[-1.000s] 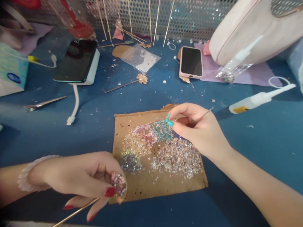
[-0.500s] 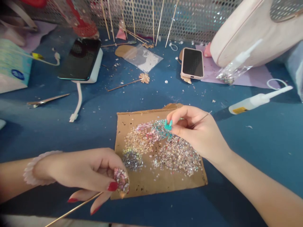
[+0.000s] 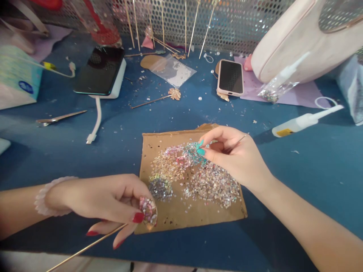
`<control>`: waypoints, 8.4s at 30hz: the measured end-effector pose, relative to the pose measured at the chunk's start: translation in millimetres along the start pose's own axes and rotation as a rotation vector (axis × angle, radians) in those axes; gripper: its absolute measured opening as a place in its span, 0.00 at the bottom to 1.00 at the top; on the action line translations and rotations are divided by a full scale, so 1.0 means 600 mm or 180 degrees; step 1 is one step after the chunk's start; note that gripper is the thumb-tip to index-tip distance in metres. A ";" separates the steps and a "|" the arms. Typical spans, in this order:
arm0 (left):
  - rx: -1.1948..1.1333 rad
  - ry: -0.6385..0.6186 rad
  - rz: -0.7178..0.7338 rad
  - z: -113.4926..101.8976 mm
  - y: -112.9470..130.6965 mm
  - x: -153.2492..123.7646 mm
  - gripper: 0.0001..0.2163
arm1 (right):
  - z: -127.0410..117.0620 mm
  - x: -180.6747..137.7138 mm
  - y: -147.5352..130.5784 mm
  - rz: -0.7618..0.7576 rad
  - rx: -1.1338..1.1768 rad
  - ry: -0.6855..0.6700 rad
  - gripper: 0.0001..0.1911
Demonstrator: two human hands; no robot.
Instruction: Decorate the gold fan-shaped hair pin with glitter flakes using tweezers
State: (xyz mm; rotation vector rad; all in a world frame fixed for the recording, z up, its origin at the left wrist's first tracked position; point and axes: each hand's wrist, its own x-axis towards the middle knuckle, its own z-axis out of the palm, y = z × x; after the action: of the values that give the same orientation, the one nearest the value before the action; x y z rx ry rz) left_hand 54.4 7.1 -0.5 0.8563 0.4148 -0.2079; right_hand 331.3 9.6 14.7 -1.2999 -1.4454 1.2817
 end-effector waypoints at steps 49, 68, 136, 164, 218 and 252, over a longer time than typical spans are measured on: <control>0.0139 -0.0212 -0.0029 -0.004 0.013 -0.003 0.08 | -0.004 -0.002 0.008 -0.0275 0.0082 0.0078 0.03; 0.0357 -0.0083 0.0102 -0.004 0.009 -0.003 0.08 | -0.008 -0.003 0.005 -0.0908 0.0281 -0.0115 0.05; 0.0284 -0.0097 0.0188 -0.001 0.019 -0.005 0.08 | 0.006 -0.022 -0.007 -0.0904 -0.0050 -0.0727 0.08; 0.0472 0.0084 0.0412 0.009 0.009 -0.005 0.08 | 0.024 -0.040 -0.034 -0.1926 -0.2031 -0.1272 0.05; 0.0529 0.0064 0.0302 0.009 0.013 -0.005 0.07 | 0.039 -0.015 -0.010 -0.1449 -0.2690 -0.0195 0.03; 0.0595 0.0017 0.0289 0.005 0.020 -0.005 0.11 | 0.038 -0.018 -0.010 -0.1806 -0.2790 -0.0036 0.03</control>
State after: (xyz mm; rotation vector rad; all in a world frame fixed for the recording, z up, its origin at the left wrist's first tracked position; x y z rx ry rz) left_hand 56.8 12.8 10.7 1.0572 0.3642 -0.1621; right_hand 309.7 -5.0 17.3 -1.2251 -2.2916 0.2575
